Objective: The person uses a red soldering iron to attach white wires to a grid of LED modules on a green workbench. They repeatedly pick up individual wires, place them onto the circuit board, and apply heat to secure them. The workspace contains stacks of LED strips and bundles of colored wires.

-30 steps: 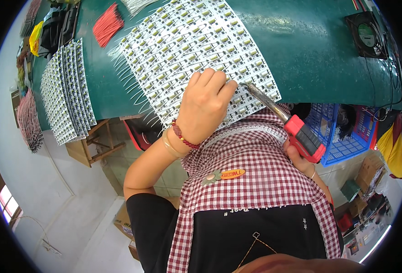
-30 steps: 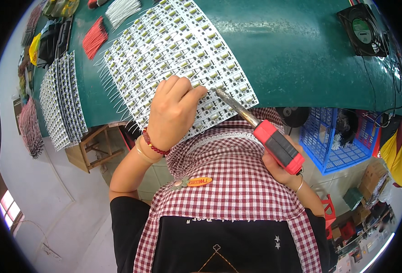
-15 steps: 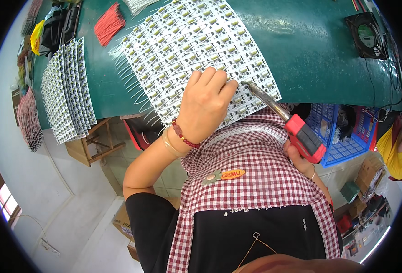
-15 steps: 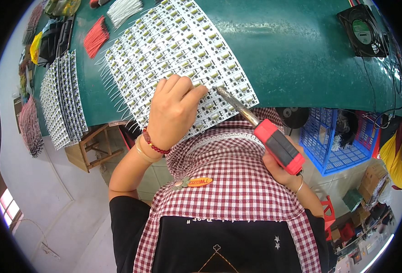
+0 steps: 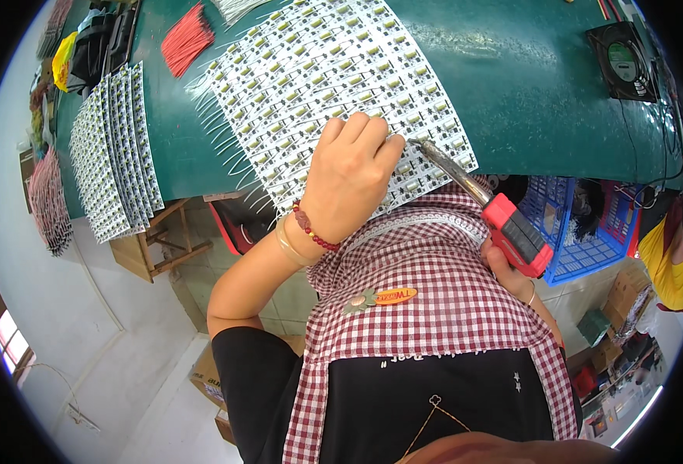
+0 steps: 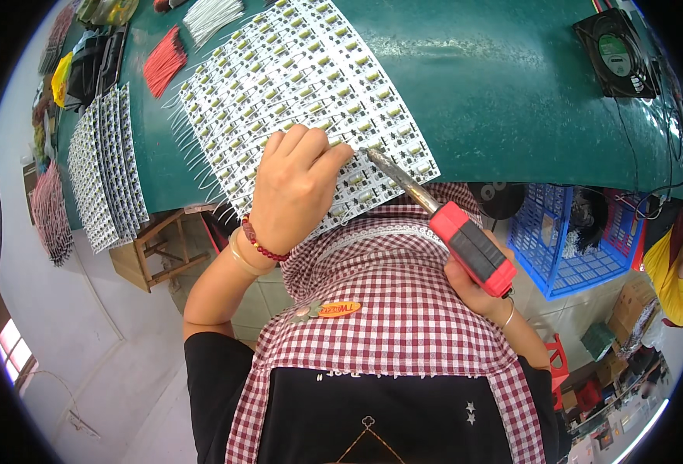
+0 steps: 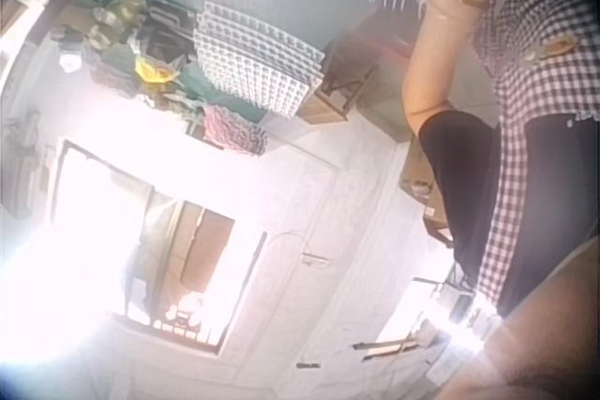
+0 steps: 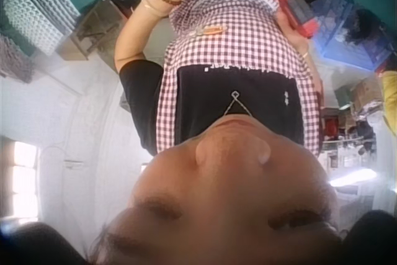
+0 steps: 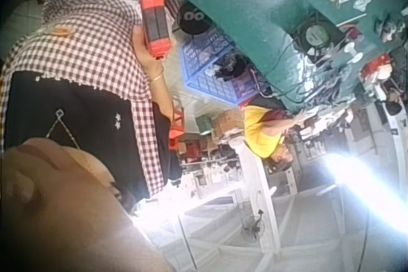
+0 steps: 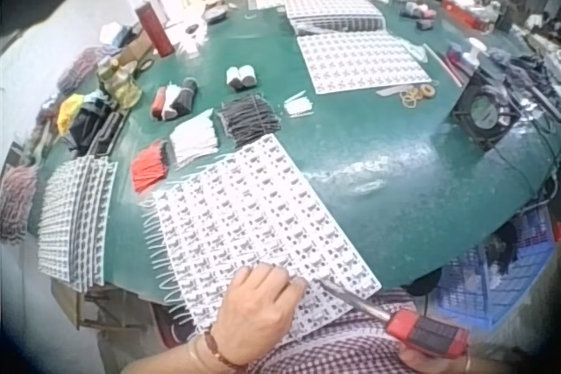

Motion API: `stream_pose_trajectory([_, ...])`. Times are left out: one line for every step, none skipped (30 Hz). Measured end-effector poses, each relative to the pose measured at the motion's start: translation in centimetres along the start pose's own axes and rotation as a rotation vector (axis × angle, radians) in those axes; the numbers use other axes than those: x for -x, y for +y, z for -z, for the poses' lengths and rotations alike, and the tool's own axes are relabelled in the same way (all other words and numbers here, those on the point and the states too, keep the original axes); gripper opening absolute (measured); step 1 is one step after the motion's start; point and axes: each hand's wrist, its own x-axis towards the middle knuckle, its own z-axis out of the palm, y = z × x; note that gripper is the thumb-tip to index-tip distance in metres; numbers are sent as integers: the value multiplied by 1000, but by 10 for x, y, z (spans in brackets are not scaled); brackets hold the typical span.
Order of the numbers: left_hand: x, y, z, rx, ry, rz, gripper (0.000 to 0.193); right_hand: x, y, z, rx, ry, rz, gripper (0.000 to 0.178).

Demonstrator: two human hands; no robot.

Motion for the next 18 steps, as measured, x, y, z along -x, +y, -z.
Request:
stream_pose_trajectory([0, 0, 0, 0, 3, 0, 21, 1, 1, 1, -5, -4, -7, 22])
stream_pose_trajectory([0, 0, 0, -1, 3, 0, 21, 2, 2, 1, -9, -8, -14, 22])
stream_pose_trajectory([0, 0, 1, -1, 4, 0, 21, 6, 6, 4, -19, -15, -28, 21])
stream_pose_trajectory([0, 0, 0, -1, 3, -4, 21, 7, 7, 5, -27, -14, -25, 21])
stream_pose_trajectory([0, 0, 0, -3, 2, -6, 21, 7, 6, 5, -35, -12, -21, 20])
stream_pose_trajectory([0, 0, 0, -4, 0, -8, 21, 6, 3, 5, -39, -6, -1, 20])
stream_pose_trajectory([0, 0, 0, -5, -1, -6, 21, 4, 0, 6, -53, -10, 5, 20])
stream_pose_trajectory([0, 0, 1, -7, 1, -6, 21, 2, -3, 7, -67, -15, 10, 20])
stream_pose_trajectory([0, 0, 1, -9, 2, -5, 21, 0, -6, 7, -94, -27, 3, 20])
stream_pose_trajectory([0, 0, 1, -12, 3, -6, 21, -1, -6, 7, -100, -30, 6, 20])
stream_pose_trajectory([0, 0, 2, -16, 3, -5, 21, -1, -7, 8, -107, -34, 8, 20])
stream_pose_trajectory([0, 1, 3, -20, 2, -3, 21, -1, -7, 8, -93, -30, 21, 21])
stream_pose_trajectory([0, 1, 3, -24, 0, -4, 21, -1, -6, 8, -86, -25, 22, 21])
stream_pose_trajectory([-1, 2, 4, -39, -8, -5, 20, -1, -5, 7, -80, -20, 24, 21])
stream_pose_trajectory([-1, 2, 5, -55, -17, -5, 20, 0, -4, 7, -79, -16, 14, 22])
stream_pose_trajectory([0, 1, 6, -68, -24, -4, 19, 0, -4, 7, -75, -19, 8, 22])
stream_pose_trajectory([1, 1, 8, -79, -29, 4, 20, 1, -3, 7, -71, -22, 2, 22])
stream_pose_trajectory([3, 1, 11, -90, -33, 12, 20, 0, -3, 8, -67, -30, 2, 23])
